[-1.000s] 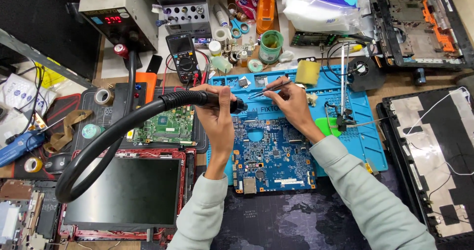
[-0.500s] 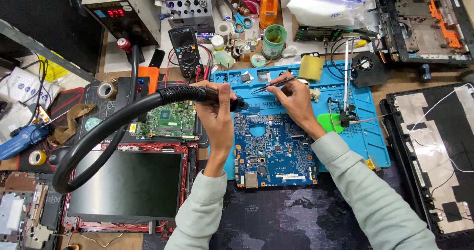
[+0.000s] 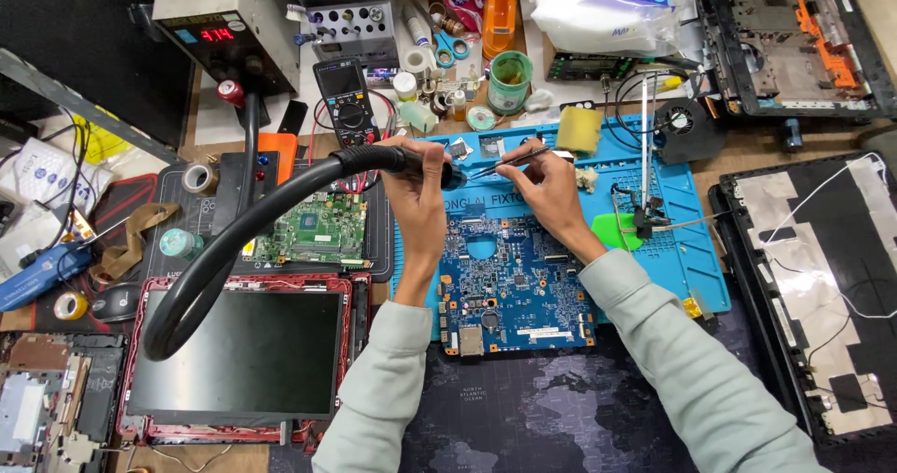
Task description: Repairing a laptop motherboard using a heat gun and a precision probe tool
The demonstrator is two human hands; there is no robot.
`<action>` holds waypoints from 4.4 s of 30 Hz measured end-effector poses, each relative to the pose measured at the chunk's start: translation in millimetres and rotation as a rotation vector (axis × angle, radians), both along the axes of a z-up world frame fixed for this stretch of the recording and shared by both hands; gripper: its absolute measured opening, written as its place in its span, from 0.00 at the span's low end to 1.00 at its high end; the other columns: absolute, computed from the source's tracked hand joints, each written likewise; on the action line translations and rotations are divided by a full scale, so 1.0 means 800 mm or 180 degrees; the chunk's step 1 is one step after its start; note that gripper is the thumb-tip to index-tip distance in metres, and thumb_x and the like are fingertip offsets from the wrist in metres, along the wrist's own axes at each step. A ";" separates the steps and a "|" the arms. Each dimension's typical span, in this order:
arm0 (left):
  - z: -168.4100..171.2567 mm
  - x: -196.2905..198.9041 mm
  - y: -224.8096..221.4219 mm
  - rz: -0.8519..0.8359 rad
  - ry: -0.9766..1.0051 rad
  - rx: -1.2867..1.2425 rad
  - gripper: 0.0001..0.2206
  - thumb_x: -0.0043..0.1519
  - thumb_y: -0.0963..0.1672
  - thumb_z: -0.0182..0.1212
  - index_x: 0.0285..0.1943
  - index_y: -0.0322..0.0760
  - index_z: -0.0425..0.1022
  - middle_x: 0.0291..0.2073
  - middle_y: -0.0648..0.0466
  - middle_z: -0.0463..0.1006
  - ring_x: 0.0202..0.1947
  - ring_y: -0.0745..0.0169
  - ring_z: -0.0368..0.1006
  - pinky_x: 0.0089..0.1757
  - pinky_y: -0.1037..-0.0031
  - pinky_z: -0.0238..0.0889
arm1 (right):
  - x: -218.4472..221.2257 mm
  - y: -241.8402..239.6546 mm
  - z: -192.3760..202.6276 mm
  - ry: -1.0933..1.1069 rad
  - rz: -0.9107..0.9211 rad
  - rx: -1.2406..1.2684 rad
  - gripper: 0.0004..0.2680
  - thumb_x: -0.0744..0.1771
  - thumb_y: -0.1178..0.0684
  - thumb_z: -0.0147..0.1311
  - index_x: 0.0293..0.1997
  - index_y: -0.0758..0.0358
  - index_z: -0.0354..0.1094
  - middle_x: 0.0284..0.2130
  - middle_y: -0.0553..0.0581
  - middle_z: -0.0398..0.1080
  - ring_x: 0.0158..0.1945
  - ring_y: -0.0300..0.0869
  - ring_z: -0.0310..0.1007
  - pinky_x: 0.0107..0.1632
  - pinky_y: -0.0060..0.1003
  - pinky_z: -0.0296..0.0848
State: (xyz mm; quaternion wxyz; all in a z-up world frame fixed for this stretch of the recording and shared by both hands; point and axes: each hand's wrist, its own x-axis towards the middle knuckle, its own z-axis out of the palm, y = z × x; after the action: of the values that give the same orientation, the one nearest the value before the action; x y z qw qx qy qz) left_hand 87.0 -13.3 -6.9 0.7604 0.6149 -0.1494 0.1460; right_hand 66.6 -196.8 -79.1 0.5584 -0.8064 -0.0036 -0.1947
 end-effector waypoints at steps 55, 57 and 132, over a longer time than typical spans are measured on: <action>-0.001 0.013 0.000 -0.0017 0.0064 0.0190 0.08 0.73 0.50 0.50 0.51 0.49 0.60 0.34 0.63 0.70 0.39 0.75 0.65 0.48 0.77 0.58 | 0.001 0.003 0.001 -0.0018 0.0006 0.0171 0.03 0.68 0.60 0.62 0.45 0.63 0.74 0.37 0.62 0.80 0.24 0.36 0.74 0.29 0.28 0.68; 0.006 0.008 0.001 0.0002 0.0043 0.0181 0.08 0.73 0.50 0.50 0.52 0.49 0.59 0.33 0.62 0.70 0.39 0.73 0.66 0.49 0.75 0.59 | 0.001 0.003 -0.002 -0.0022 -0.0008 0.0204 0.04 0.68 0.60 0.63 0.45 0.62 0.74 0.37 0.61 0.80 0.24 0.34 0.73 0.29 0.27 0.68; 0.005 -0.113 0.027 -0.1424 -0.0241 0.0485 0.05 0.70 0.40 0.57 0.41 0.38 0.66 0.17 0.57 0.62 0.18 0.71 0.56 0.27 0.78 0.54 | -0.202 0.044 0.020 0.0331 0.0010 0.0326 0.03 0.68 0.62 0.57 0.46 0.67 0.73 0.38 0.60 0.79 0.28 0.38 0.75 0.33 0.32 0.73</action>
State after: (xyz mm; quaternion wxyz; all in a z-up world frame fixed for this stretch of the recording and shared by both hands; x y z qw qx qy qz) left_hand -3.5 8.1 -2.7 0.7192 0.6161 -0.3209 -0.0148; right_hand -95.1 -161.6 -63.0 0.5986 -0.7858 0.0340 -0.1516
